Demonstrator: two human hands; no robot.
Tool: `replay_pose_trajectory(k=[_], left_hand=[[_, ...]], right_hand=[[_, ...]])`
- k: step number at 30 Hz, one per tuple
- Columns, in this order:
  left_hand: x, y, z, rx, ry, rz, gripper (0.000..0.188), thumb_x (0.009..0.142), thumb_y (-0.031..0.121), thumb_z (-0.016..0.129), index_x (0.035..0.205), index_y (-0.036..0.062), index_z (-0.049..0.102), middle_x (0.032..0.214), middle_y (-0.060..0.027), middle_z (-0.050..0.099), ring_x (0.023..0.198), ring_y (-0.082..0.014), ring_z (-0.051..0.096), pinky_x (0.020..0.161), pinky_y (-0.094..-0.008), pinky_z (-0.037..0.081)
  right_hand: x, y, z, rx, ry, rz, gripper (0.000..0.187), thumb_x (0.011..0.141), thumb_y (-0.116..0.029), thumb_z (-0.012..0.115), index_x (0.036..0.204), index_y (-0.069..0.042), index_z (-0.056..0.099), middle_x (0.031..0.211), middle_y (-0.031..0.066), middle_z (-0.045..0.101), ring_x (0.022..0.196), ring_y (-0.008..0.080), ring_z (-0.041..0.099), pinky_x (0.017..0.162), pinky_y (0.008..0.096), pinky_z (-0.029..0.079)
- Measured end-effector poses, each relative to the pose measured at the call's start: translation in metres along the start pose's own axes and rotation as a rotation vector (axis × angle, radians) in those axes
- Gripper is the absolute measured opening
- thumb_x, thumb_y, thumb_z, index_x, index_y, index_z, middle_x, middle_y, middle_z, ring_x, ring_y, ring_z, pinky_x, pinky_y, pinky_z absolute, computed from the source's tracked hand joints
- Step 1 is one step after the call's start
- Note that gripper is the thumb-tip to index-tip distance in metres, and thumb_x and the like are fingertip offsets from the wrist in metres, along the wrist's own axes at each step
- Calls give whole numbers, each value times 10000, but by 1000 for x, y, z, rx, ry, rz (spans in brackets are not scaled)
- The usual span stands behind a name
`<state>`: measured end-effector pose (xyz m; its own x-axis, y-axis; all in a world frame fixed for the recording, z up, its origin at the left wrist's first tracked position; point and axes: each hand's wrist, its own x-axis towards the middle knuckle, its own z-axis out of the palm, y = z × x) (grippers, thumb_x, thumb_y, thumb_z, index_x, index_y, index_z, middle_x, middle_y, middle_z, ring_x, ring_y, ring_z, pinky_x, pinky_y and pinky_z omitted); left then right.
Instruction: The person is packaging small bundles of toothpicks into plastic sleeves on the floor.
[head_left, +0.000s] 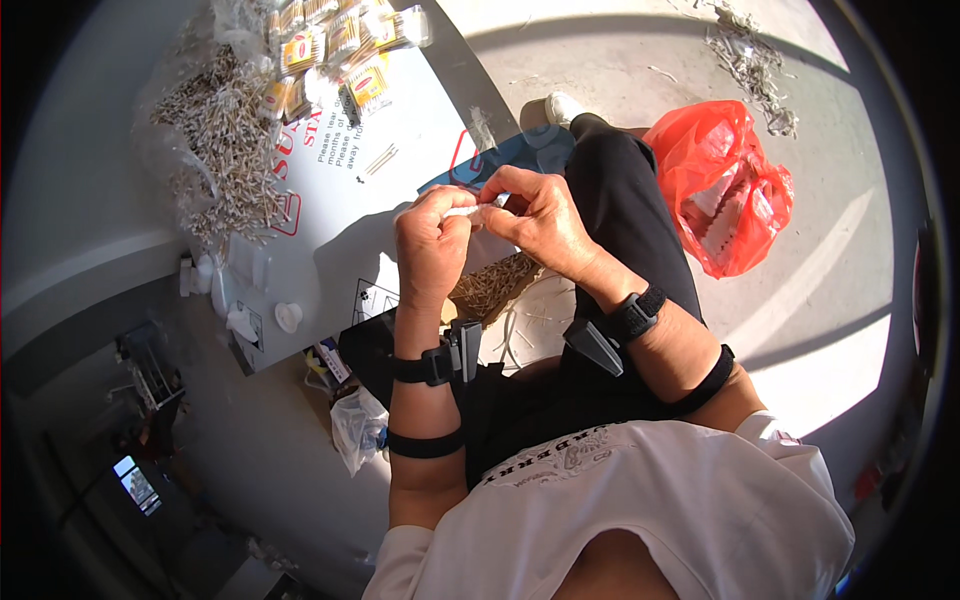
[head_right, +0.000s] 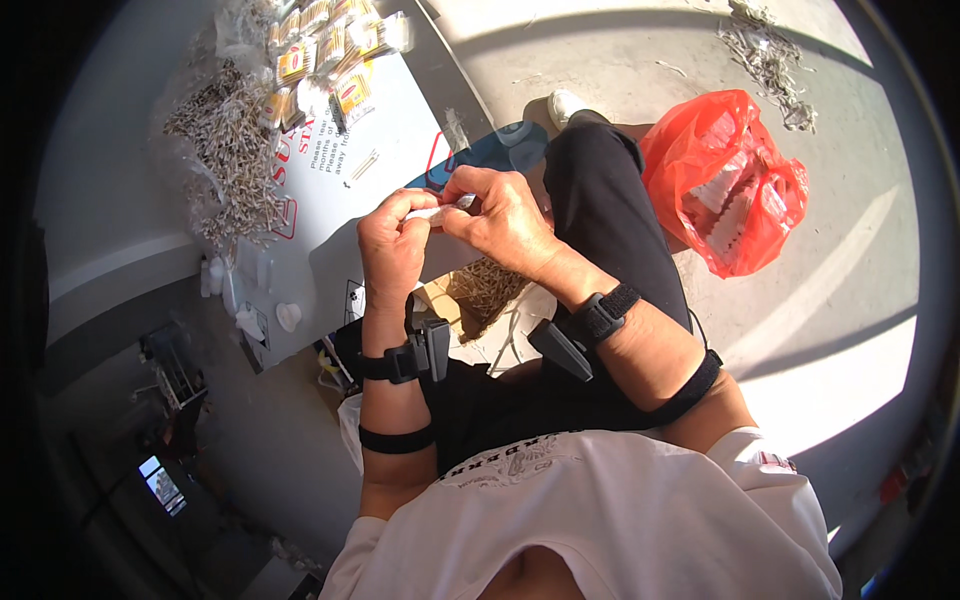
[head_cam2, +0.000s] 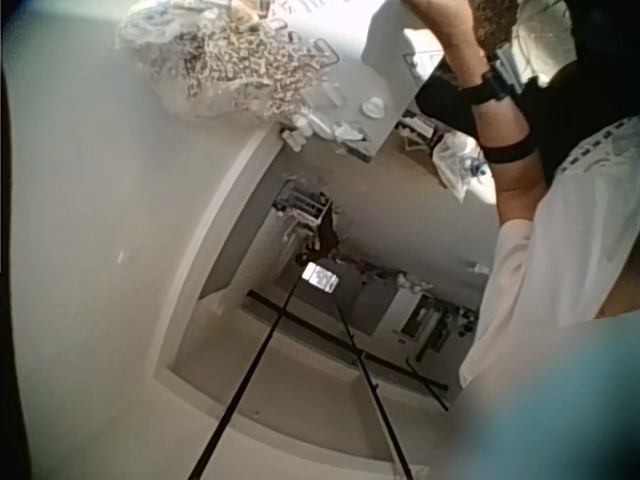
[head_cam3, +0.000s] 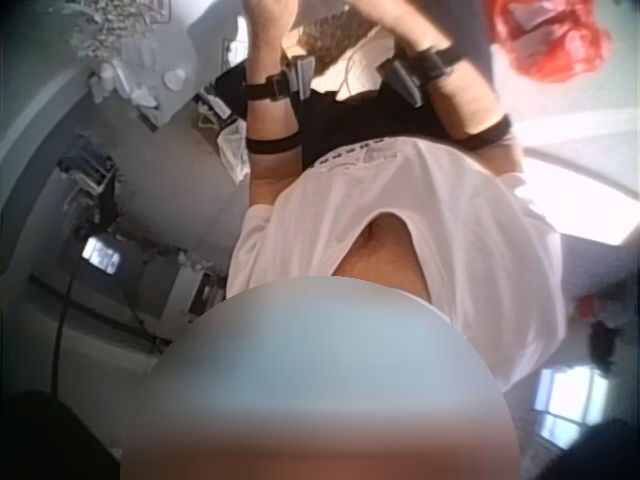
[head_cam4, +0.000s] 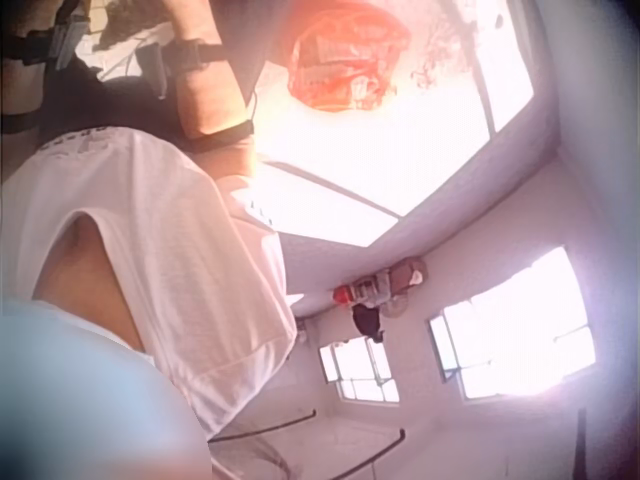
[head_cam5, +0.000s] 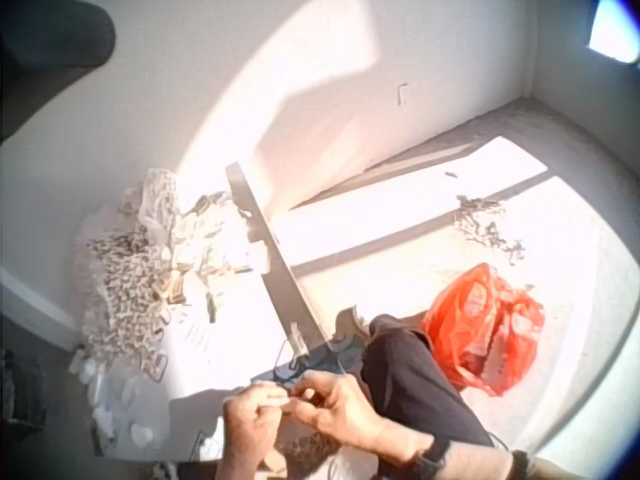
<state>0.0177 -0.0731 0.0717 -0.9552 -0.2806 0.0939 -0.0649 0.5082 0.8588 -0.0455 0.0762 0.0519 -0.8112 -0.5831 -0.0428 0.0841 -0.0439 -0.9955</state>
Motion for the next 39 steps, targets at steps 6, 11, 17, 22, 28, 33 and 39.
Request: replay_pose_trajectory(k=[6,11,17,22,28,33,39], left_hand=[[1,1,-5,-64,-35,61,234,758,-115,488,925,-76,647,863,-145,676,741,-230,689,678,-303,569],[-3,1,-8,-100,-81,62,257,764,-97,547,1001,-57,639,981,-141,672,820,-227,689,703,-314,572],[-3,-1,-6,127,-105,94,360,689,-109,639,1039,-29,616,1015,-155,656,892,-294,670,758,-346,556],[-2,-4,-6,244,-90,201,294,681,-117,612,964,-38,593,951,-165,649,850,-338,652,737,-377,540],[5,-2,-9,240,-133,214,274,683,-120,611,944,-38,590,910,-165,646,824,-346,649,724,-379,536],[6,1,-4,260,-68,238,303,655,-140,645,928,-13,613,882,-126,650,793,-279,657,703,-336,524],[2,-4,0,265,-33,248,301,660,-135,650,933,-11,621,883,-132,659,790,-285,665,692,-339,537]], right_hand=[[1,4,-2,-10,-3,-88,70,855,-27,650,913,8,632,670,-18,570,595,11,472,522,192,377],[0,5,-5,-92,0,-159,128,823,-12,666,945,1,631,751,16,579,630,32,505,535,204,403],[-1,6,-8,-253,-45,-262,270,730,39,687,989,-7,625,894,71,615,692,132,619,585,244,494],[0,8,-10,-354,-55,-317,326,680,53,688,994,-6,621,910,95,623,709,187,644,628,283,539],[4,8,-11,-311,-82,-328,286,713,9,703,988,-12,627,894,80,621,662,173,612,580,274,500],[3,5,-8,-297,5,-299,195,754,-97,737,908,-36,636,836,112,625,669,280,646,588,340,519],[4,3,-4,-62,12,-12,133,779,-92,675,880,-14,639,707,87,619,607,162,598,556,295,476]])
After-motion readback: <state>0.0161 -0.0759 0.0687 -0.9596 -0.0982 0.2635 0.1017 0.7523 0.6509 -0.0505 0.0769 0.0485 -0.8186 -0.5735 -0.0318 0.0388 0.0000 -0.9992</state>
